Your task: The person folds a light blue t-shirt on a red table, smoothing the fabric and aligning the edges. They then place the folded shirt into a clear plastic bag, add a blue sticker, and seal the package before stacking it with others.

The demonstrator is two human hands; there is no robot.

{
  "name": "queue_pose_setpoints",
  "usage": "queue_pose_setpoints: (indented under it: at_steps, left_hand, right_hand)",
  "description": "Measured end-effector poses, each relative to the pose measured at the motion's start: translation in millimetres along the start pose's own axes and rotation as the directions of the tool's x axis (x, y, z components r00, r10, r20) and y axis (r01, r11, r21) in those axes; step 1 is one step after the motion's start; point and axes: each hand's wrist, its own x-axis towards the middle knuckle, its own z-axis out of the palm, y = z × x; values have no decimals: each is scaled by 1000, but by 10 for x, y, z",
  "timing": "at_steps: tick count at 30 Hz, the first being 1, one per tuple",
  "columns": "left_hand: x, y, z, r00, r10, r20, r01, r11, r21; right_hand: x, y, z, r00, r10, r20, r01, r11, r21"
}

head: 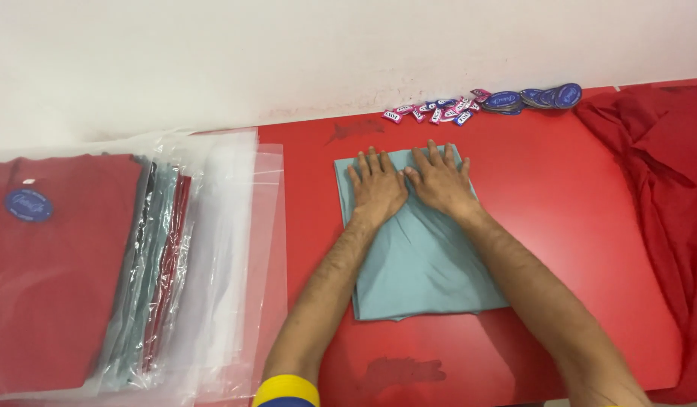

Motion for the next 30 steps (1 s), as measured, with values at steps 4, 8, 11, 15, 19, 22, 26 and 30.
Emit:
queue_pose_setpoints:
  at_steps: [4,8,11,15,19,22,26,30]
  left_hand:
    - [-50,8,49,994,-100,-36,100,995,12]
    - [-104,-75,-170,994,-97,-51,99,994,38]
    - [-156,-98,-311,985,-172,-4,172,984,40]
    - [-145,-157,-312,992,-120,-24,121,992,19]
    - [-400,-29,-382,996,-2,-95,5,1000,27]
    - [-1002,256,-472,996,85,17,-86,996,27]
    - [-1366,246,-408,982,117,148,-124,991,41]
    - [-1372,132,-427,974,144,174,-160,984,79]
  right_hand:
    - [69,-27,33,996,60,60,-62,998,31]
    - [30,-18,-99,992,102,74,-105,994,41]
    - [14,-20,-142,990,120,71,-124,991,59]
    - [54,132,-103,998,56,42,-59,993,97]
    - [-220,203,-161,999,16,-33,-12,994,107]
    - [-773,65,-244,997,-44,65,37,992,117]
    - [-1082,2,-220,980,-54,191,51,999,19]
    - [-1075,75,-210,989,-78,129,72,996,51]
